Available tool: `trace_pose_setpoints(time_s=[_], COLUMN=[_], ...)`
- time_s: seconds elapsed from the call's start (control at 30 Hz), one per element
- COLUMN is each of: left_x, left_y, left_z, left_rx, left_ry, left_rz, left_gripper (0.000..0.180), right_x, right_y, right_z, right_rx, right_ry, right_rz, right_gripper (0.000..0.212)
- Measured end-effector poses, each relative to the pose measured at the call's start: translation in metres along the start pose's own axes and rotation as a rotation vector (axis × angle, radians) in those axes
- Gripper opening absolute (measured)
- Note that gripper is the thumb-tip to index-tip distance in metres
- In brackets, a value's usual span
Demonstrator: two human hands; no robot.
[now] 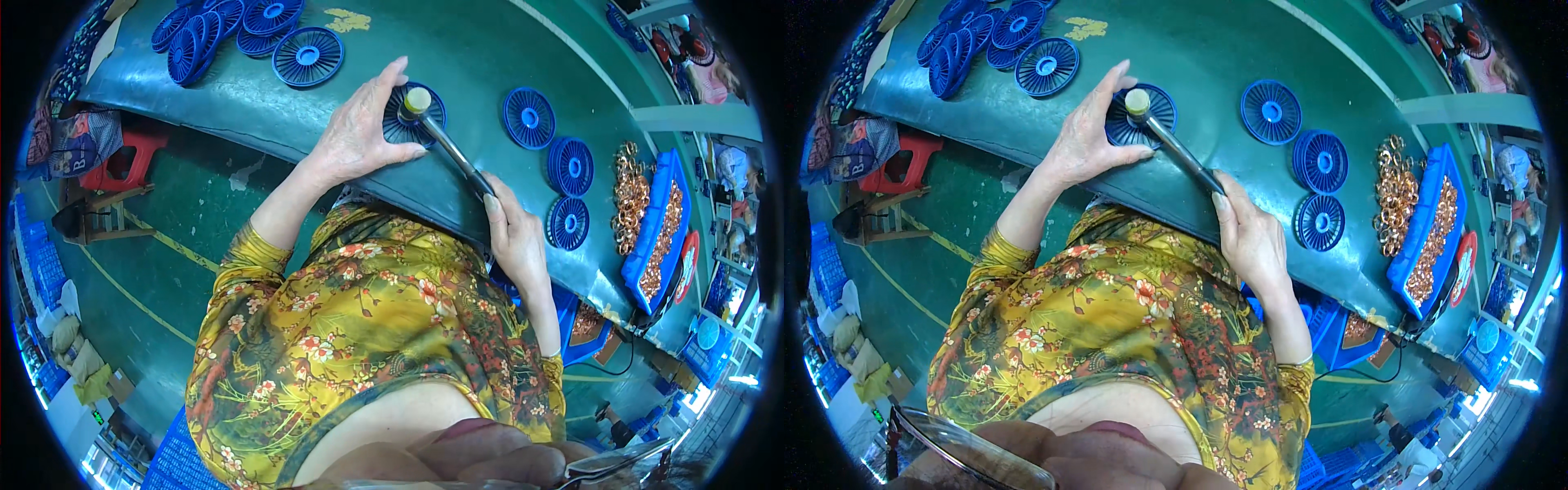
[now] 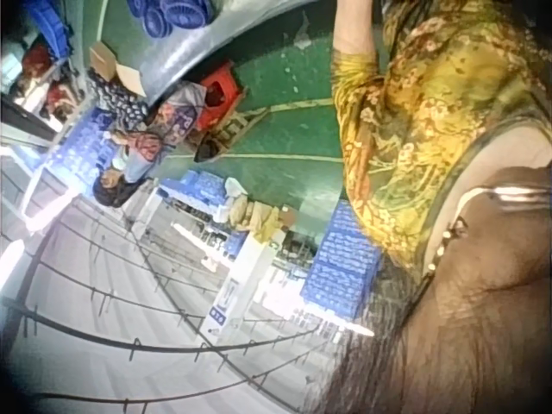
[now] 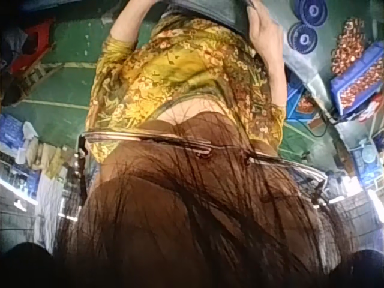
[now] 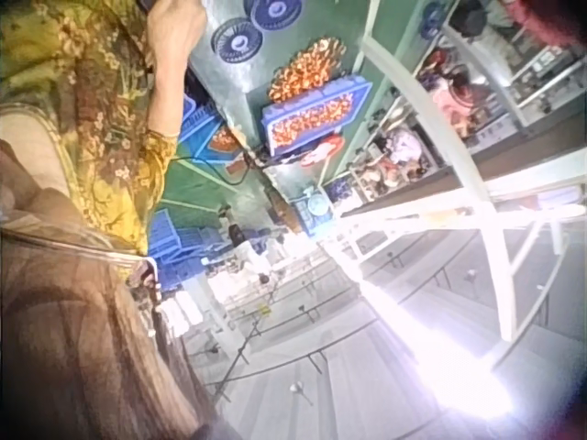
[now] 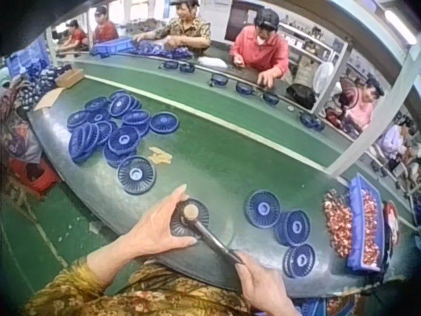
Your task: Assemble small copper rings into circular blue plastic components on an assembly line.
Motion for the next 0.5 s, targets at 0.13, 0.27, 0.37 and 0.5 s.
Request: trace_pose_setpoints(time_s=[0.13,0.27,0.37,0.5], left_x=[-0.007,-0.007,0.001,0.026], left_y=[-0.012,-0.071,-0.101,-0.111], left_z=[0.003,0.008,0.009,0.000], left_rx=[-0.107,-0.439,-0.509,-0.468], left_ry=[0.149,0.354,0.357,0.232], left_rz=[0.054,-0.251,-0.370,-0.530], left_gripper=[0.089,0.077,0.080,0.079], right_x=[-0.008,0.001,0.011,0.006], right_y=[0.000,-0.020,-0.035,-0.019], right_z=[0.002,0.017,0.021,0.006], right_rx=[0.075,-0.020,-0.040,-0.079], right_ry=[0.109,0.000,-0.033,0.006], right_rz=[-0.101,-0.306,-0.322,-0.182], right_gripper=[0.031,0.034,0.034,0.031])
Point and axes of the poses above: each hand's wrist, its own z-axis away from the middle knuckle, its own y-axis out of the palm, x = y × z, the point moved 9 cm from there along -z, towards the middle knuckle, and after that the axes turned 13 degrees about z, right-handed, at the moved point
